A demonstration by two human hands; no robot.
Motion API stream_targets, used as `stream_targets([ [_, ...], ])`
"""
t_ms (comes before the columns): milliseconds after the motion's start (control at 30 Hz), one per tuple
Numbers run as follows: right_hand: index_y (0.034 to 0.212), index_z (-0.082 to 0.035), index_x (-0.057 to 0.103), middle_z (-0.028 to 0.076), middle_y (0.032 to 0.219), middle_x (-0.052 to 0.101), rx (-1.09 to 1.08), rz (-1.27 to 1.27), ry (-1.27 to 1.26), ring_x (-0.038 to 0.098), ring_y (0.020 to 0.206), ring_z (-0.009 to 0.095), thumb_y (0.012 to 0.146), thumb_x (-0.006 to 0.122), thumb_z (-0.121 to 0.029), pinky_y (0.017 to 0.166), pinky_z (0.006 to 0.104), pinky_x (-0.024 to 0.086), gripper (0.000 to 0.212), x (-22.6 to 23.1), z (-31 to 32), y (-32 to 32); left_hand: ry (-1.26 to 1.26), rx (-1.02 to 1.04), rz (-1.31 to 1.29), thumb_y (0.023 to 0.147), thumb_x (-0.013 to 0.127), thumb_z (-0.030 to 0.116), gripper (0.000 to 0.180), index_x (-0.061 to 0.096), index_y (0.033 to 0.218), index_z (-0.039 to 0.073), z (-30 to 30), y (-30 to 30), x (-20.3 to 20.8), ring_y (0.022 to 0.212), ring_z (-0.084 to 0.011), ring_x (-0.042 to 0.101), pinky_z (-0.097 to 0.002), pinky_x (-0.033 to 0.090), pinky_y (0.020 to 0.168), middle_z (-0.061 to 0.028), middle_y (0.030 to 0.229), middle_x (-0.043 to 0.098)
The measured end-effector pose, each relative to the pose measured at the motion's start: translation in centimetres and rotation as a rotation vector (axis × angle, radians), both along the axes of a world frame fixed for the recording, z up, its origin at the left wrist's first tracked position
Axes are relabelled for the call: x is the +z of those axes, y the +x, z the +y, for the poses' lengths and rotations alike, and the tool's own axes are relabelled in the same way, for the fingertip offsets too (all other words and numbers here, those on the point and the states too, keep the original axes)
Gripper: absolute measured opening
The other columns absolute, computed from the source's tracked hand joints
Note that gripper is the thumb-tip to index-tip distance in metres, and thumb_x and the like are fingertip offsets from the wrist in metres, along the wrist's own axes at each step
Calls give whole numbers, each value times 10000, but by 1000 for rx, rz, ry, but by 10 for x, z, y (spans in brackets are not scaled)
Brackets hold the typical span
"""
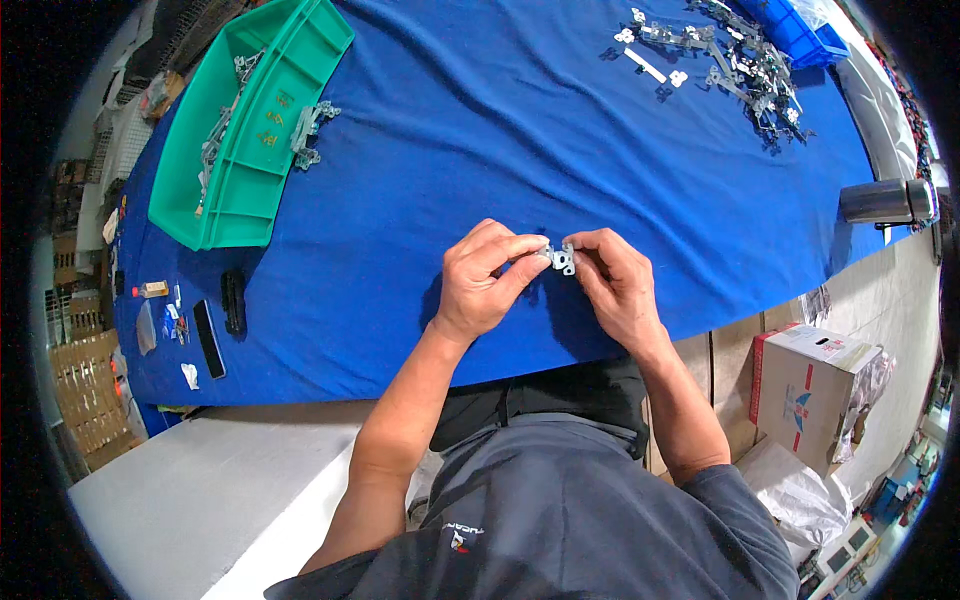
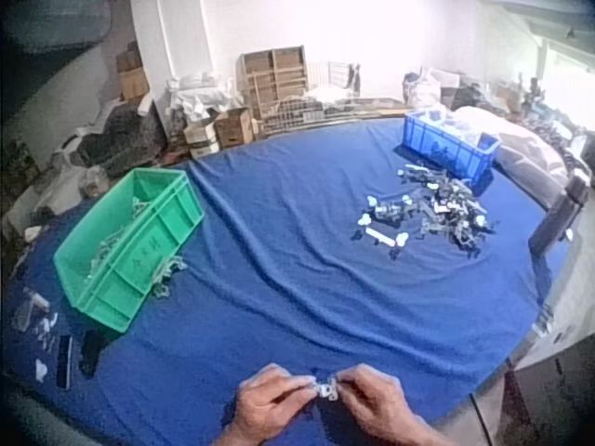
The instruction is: The person picks up a metal bracket and a small metal piece by hand, joins them together, and places the assembly into a green bin before repeating the process.
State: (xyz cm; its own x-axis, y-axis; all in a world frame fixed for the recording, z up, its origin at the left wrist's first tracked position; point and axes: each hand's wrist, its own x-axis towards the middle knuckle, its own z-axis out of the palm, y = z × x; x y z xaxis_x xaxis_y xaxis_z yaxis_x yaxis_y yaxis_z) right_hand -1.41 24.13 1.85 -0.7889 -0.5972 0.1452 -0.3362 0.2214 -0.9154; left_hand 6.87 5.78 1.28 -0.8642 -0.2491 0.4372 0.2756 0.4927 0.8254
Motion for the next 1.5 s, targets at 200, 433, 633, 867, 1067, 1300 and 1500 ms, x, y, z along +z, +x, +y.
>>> stream_targets([
  [200,1043,13,670,118,844,618,68,-5,-85,607,715,182,940,643,-34,645,306,479,116,2,0,-1,-34,-11,-10,782,809,27,181,755,954,14,2,-2,0,697,-180,611,-305,493,639,-74,802,700],
  [433,1024,14,631,99,859,616,20,55,-87,588,703,165,955,630,-35,642,297,476,84,-13,-1,-2,-123,-94,-27,768,811,39,161,761,919,15,3,-4,4,681,-200,615,-326,488,629,-83,774,692],
  [633,997,0,656,116,800,633,-28,38,-7,612,692,223,940,646,-33,639,319,484,66,2,-1,-1,8,-11,8,795,795,23,175,756,965,7,-1,0,0,689,-177,616,-295,476,619,-86,786,688],
  [867,989,-7,669,142,809,625,74,76,19,625,698,280,914,673,-42,634,361,483,83,0,2,-2,66,42,12,812,793,22,191,749,996,-6,-2,0,-1,712,-170,635,-278,487,634,-93,813,691],
  [1067,981,-6,663,145,801,616,17,74,4,617,686,283,912,668,-34,626,358,479,74,-2,0,-1,39,-6,-13,812,792,17,184,747,990,-6,-2,2,1,704,-178,640,-284,491,628,-100,822,696],
  [1300,978,-5,661,146,792,608,21,83,1,614,681,280,911,664,-28,624,360,478,71,-2,0,-2,41,-25,-9,799,803,15,200,748,991,-3,-3,2,-1,696,-158,626,-275,484,618,-84,813,688],
  [1500,982,-7,661,134,781,599,38,81,32,602,664,262,907,663,-27,608,356,470,77,0,0,-2,44,21,13,794,806,15,206,752,992,1,-1,2,0,679,-146,603,-270,475,608,-78,808,680],
])
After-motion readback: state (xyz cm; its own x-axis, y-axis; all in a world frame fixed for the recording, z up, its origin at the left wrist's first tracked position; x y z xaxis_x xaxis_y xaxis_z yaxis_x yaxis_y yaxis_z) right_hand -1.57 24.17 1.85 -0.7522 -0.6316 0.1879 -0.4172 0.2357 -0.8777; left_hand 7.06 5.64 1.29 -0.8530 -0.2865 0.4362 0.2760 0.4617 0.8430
